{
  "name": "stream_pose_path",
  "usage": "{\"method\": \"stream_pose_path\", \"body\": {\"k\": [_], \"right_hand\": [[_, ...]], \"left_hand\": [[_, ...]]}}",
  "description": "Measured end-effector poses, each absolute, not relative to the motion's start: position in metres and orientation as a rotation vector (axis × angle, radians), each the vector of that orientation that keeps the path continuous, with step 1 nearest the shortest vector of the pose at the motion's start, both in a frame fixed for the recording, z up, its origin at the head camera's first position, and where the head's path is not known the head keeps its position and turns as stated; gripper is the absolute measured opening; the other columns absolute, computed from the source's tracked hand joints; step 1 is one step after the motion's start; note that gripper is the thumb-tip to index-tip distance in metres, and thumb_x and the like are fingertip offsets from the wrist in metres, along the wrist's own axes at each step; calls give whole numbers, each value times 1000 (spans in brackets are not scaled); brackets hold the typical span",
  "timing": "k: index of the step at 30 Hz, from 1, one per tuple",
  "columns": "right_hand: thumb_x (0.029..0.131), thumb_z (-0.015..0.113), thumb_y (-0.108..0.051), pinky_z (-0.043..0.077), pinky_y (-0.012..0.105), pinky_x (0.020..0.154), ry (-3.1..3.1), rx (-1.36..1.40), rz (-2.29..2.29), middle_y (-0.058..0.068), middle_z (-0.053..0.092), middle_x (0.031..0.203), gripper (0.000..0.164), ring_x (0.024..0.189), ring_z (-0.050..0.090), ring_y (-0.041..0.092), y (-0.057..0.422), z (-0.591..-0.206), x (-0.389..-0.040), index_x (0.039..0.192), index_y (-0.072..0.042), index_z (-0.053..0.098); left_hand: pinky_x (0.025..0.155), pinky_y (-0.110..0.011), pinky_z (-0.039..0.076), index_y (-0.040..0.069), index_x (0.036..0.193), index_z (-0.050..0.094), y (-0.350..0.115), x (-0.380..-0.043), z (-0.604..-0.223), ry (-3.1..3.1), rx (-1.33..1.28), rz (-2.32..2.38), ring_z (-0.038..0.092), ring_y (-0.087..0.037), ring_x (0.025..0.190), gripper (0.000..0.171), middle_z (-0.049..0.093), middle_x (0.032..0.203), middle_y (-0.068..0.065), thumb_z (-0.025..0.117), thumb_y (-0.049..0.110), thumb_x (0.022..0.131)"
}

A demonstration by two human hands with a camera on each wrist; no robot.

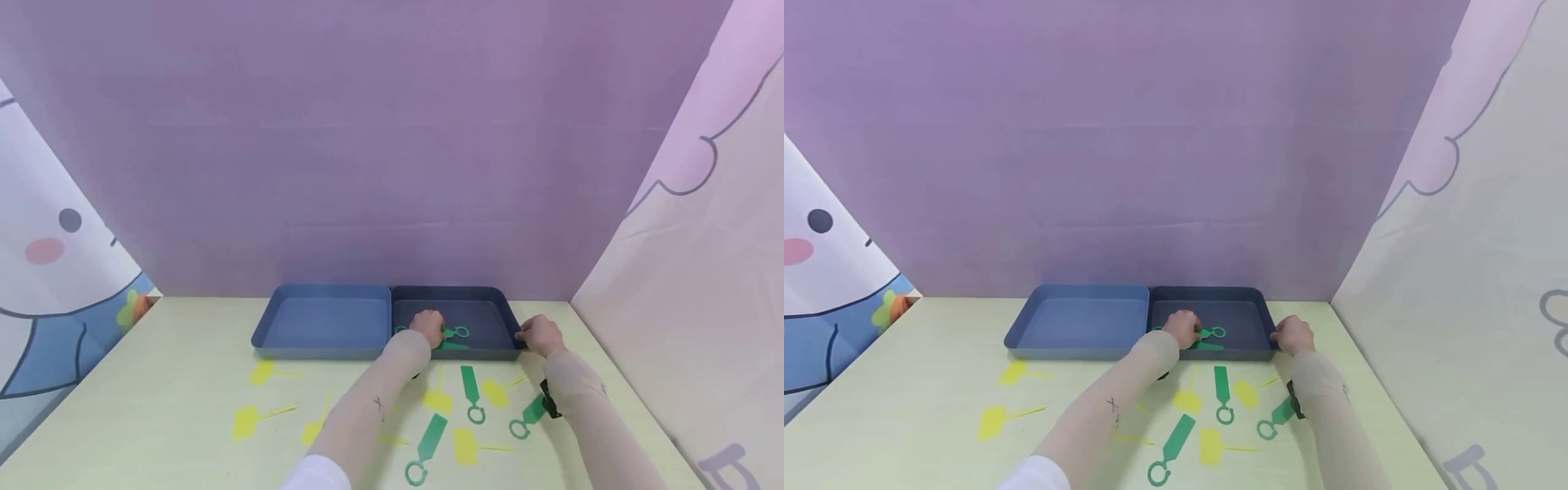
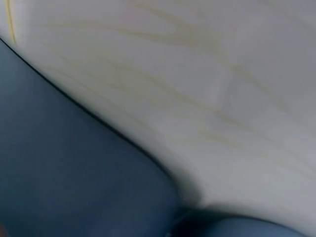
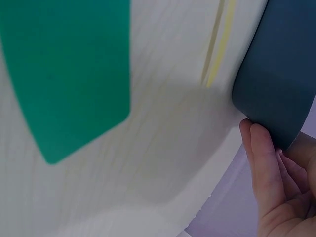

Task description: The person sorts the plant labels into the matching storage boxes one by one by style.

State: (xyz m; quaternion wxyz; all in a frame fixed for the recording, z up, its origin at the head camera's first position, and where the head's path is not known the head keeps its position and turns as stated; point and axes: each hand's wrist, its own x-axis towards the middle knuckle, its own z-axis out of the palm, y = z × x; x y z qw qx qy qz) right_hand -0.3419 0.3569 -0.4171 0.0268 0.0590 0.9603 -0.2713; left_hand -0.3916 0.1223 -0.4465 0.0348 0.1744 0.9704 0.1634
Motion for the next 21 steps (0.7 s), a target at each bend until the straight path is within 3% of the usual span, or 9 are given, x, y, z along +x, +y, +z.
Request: {"method": "stream_pose_path", "body": {"k": [21], "right_hand": [[84,62,-7,55,32,65,2953,210,-868,30,63,100,28,67,66,21,357,-418,-342,105,13,61]], "left_hand": [[79,-33,53,12,104,70,120,-387,-446,2950,521,554,61,-21,98,23,66,105,-2,67,23,84]]}}
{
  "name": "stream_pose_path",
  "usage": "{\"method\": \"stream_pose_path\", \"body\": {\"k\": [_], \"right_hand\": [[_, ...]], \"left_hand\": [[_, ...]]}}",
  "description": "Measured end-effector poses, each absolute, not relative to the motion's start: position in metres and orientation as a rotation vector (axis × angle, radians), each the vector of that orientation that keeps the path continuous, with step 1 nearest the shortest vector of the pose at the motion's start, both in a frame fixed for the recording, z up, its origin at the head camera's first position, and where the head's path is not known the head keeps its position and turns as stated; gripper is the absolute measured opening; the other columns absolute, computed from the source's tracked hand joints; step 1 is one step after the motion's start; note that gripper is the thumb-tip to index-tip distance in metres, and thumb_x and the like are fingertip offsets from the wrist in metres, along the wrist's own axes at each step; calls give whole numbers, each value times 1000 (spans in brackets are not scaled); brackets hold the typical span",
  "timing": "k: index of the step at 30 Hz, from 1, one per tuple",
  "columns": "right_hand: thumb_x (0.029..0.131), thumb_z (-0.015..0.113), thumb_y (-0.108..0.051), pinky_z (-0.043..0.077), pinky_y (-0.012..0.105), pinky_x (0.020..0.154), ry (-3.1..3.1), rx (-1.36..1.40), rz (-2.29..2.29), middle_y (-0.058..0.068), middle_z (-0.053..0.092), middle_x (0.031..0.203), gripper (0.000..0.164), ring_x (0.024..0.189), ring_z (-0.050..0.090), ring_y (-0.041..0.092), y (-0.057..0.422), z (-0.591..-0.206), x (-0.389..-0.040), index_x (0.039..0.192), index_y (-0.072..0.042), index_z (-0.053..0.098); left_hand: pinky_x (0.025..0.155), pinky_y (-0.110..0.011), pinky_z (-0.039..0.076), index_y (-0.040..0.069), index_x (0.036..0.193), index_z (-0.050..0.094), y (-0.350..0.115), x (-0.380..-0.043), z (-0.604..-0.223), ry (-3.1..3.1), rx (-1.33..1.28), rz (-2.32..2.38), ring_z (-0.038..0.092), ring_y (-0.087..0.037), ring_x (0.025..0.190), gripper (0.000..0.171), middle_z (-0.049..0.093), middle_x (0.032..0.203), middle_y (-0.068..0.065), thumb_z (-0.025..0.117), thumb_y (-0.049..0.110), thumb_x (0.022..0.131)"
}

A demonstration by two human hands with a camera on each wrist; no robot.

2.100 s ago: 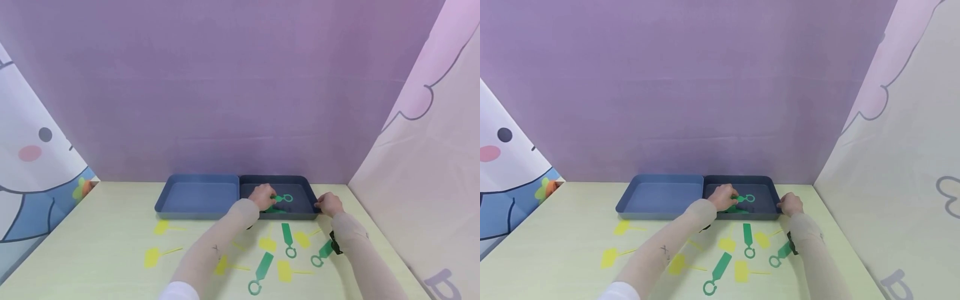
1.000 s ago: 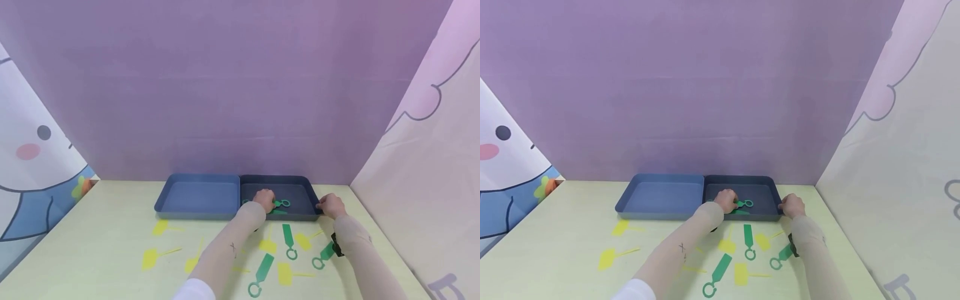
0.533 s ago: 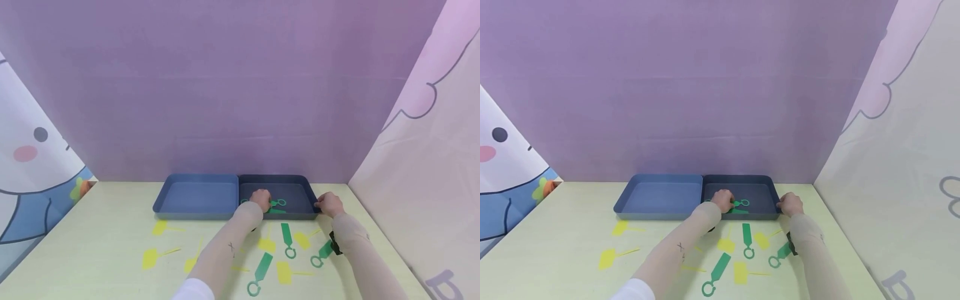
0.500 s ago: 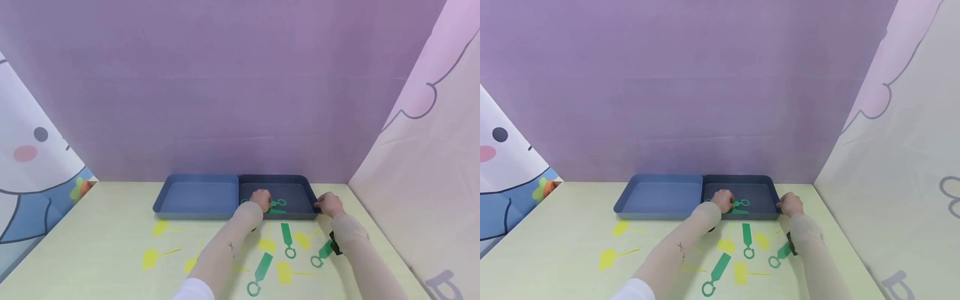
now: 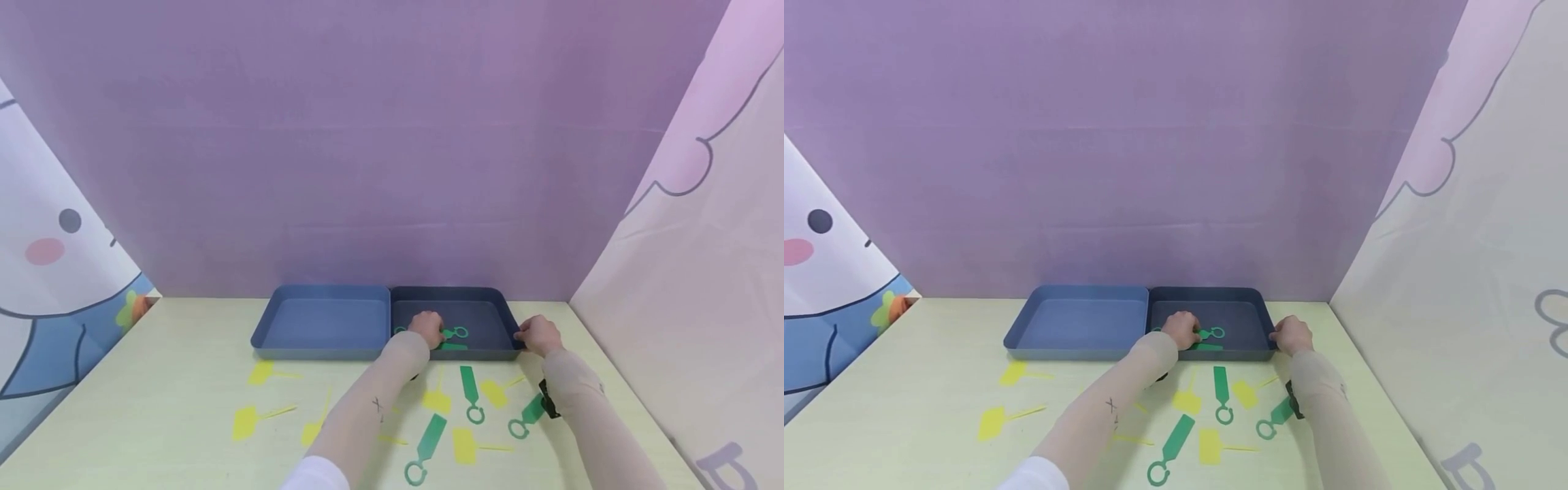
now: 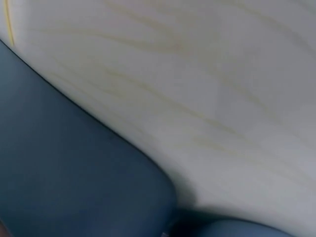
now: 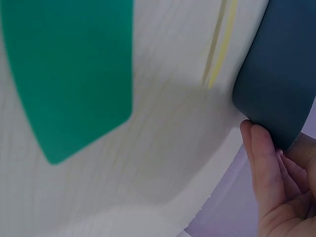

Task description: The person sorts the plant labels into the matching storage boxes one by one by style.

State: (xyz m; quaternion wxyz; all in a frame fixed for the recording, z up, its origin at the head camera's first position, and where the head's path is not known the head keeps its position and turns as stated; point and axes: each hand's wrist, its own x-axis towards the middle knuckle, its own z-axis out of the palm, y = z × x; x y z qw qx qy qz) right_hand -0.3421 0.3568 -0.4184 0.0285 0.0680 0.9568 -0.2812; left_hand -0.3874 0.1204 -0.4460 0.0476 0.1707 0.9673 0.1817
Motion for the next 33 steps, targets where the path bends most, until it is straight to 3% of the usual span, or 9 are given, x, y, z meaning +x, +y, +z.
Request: {"method": "stream_pose_path", "body": {"k": [23,33], "right_hand": [[85,61,-6,54,39,73,2961,171,-812,31,61,101,30,65,67,20,358,-418,-340,105,15,59],[84,61,-7,53,42,74,2980,131,-775,30,63,98,28,64,66,20,357,-417,-340,103,14,60]], "left_hand": [[85,-30,50,11,107,69,103,-379,-437,2951,768,596,61,-18,99,24,67,106,-1,62,23,87],[95,-34,45,10,117,64,81,-347,-406,2877,810,564,58,-19,109,32,64,117,-2,59,24,88]]}}
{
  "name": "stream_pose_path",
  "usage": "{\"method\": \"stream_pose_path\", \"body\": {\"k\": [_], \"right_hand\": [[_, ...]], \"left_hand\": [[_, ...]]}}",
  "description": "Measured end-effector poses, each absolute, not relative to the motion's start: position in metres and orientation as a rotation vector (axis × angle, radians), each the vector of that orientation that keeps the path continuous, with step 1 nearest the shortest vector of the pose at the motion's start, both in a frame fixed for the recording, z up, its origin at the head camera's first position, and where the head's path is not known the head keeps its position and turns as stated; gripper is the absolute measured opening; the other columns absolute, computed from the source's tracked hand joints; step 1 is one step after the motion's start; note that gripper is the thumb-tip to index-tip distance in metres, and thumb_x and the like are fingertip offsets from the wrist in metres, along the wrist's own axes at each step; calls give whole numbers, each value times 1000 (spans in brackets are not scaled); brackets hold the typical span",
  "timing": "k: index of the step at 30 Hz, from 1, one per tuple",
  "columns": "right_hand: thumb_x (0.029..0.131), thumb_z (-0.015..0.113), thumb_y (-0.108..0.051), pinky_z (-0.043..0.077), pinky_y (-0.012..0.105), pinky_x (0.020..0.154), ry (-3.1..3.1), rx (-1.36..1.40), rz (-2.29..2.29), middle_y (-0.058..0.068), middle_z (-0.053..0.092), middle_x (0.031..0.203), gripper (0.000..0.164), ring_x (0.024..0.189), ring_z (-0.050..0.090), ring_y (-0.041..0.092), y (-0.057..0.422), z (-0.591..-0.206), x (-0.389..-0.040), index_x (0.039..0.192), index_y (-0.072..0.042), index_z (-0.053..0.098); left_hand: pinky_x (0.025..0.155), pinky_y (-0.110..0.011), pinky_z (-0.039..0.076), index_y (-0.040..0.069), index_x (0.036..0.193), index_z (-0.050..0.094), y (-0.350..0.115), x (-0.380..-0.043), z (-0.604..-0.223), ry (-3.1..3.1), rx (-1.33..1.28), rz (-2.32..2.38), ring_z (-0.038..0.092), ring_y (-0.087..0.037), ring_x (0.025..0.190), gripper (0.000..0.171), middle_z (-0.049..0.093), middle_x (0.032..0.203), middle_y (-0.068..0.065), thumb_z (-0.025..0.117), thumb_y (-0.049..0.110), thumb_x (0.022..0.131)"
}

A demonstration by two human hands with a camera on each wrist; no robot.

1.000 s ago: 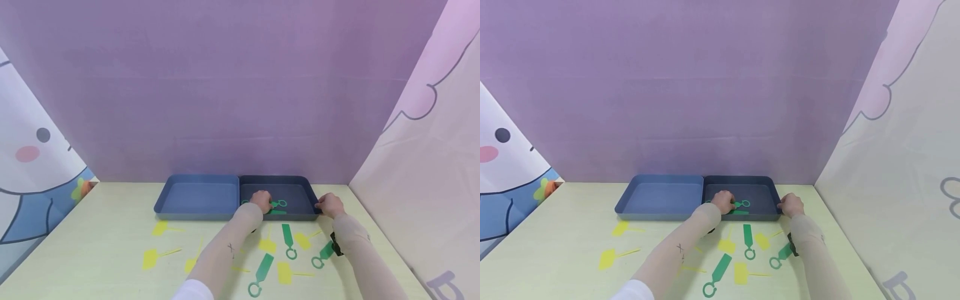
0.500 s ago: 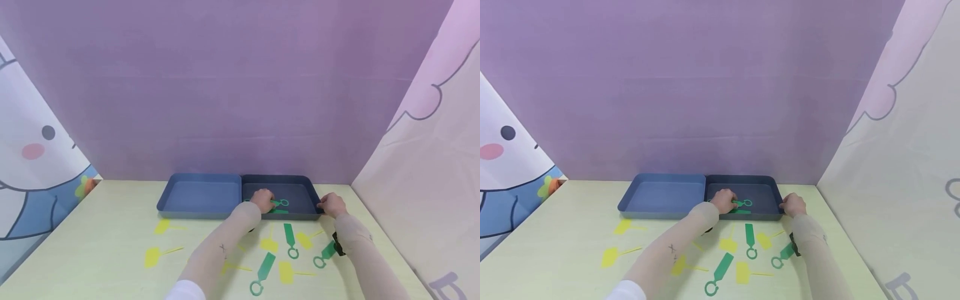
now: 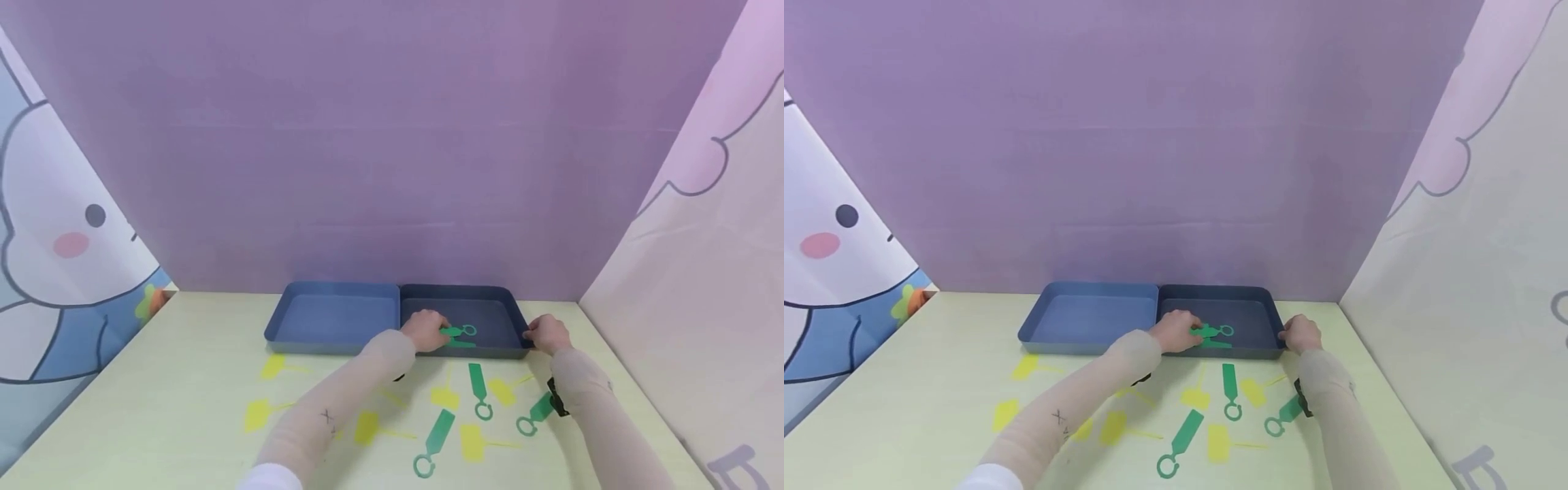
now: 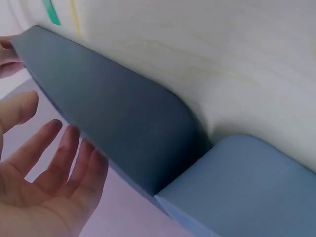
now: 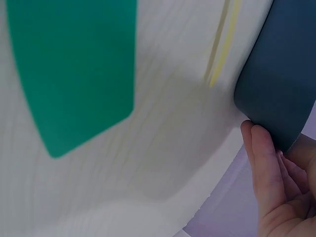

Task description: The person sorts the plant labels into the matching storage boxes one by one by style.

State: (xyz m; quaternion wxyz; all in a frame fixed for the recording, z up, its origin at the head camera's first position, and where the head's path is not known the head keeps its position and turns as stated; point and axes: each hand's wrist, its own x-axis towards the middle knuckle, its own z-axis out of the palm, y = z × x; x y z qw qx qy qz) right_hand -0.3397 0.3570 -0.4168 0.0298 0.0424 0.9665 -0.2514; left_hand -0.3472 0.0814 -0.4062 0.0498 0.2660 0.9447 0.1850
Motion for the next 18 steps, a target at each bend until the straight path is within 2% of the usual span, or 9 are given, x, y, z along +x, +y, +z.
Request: {"method": "stream_pose_path", "body": {"k": [9,18], "right_hand": [[84,61,-7,52,43,76,2984,129,-782,30,63,100,30,62,66,18,358,-418,-340,105,14,60],[84,61,-7,50,46,79,2999,120,-749,27,65,95,28,61,66,18,358,-419,-343,103,13,61]], "left_hand": [[87,-30,50,10,115,64,66,-318,-397,2873,942,640,60,-18,106,30,64,116,-3,60,23,88],[90,-30,47,13,114,65,51,-271,-395,2858,1002,562,58,-15,107,30,65,111,2,62,25,86]]}}
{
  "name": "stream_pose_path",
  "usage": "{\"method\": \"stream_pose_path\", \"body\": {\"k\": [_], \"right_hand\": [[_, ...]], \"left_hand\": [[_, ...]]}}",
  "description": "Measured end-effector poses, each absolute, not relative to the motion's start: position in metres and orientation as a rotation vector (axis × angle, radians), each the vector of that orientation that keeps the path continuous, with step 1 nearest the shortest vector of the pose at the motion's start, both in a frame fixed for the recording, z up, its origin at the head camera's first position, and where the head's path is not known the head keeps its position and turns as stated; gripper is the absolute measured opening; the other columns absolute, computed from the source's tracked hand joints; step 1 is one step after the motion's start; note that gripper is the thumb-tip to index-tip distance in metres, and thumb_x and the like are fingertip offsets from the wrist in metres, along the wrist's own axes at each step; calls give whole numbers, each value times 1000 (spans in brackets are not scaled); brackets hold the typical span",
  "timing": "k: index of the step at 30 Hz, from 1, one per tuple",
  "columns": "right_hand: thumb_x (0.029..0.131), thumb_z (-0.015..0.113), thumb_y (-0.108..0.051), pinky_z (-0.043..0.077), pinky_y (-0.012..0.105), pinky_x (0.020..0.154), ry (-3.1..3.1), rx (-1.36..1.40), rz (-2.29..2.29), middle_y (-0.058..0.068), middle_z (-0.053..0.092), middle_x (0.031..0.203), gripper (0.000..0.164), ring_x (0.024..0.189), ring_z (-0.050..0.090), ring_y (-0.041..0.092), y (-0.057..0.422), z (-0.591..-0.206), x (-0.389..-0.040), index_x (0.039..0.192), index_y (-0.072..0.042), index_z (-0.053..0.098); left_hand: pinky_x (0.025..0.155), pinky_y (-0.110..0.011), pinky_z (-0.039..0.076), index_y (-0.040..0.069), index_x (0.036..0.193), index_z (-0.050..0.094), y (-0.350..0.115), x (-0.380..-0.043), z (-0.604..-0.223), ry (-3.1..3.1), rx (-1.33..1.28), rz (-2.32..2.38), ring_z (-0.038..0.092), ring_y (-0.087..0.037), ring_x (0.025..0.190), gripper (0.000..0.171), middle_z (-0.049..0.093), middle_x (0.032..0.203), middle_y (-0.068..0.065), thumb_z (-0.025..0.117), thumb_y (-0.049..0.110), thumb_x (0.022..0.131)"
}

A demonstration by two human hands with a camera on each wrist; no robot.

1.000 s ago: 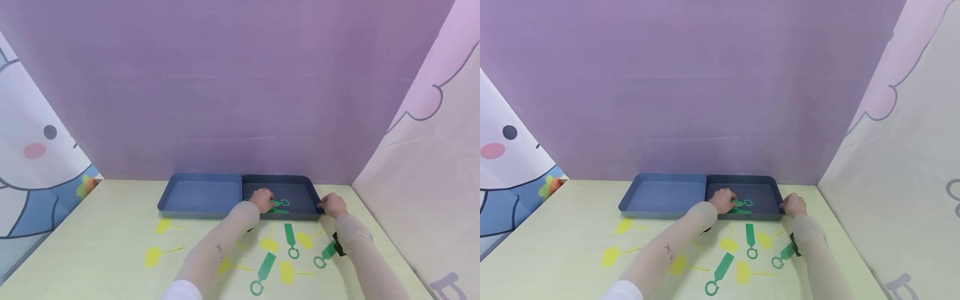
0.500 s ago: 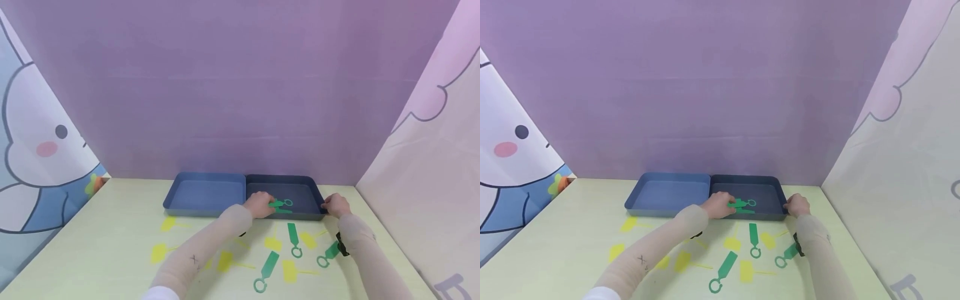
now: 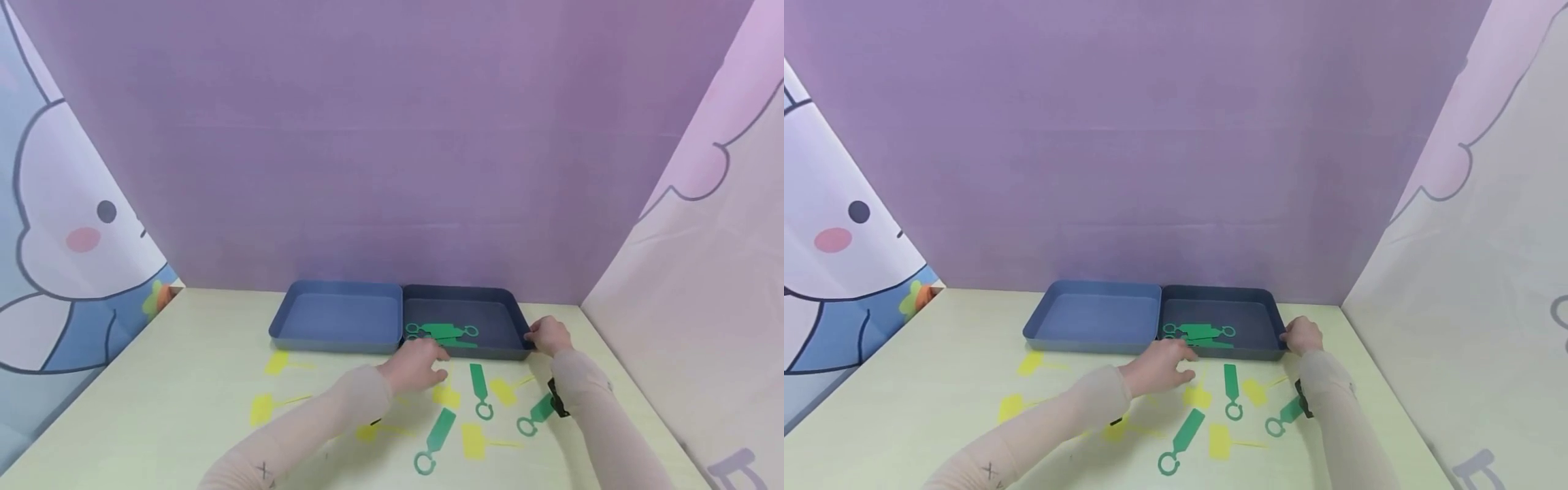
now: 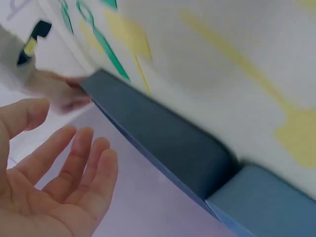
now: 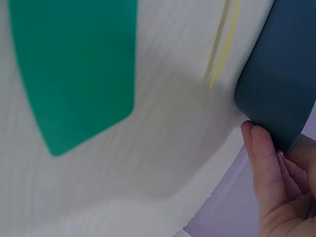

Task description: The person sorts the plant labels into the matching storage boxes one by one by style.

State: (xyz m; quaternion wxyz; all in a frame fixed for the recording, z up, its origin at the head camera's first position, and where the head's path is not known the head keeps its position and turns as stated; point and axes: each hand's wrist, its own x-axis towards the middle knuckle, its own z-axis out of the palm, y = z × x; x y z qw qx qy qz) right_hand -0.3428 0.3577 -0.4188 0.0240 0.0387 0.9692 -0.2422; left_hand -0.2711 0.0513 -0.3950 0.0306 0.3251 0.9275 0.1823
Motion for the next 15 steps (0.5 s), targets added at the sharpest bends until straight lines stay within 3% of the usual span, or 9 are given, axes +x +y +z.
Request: {"method": "stream_pose_path", "body": {"k": [10,15], "right_hand": [[85,60,-8,48,49,82,2991,114,-717,29,63,102,29,64,66,19,358,-420,-345,106,13,61],[85,60,-8,47,50,84,2989,112,-713,30,62,104,30,65,67,20,359,-419,-344,107,13,60]], "left_hand": [[82,-20,48,14,105,69,46,-235,-414,2802,1064,422,61,-8,90,27,66,96,4,66,26,81],[64,-17,44,13,86,70,49,-226,-422,2840,1066,309,48,-4,69,25,55,76,7,69,37,77]]}}
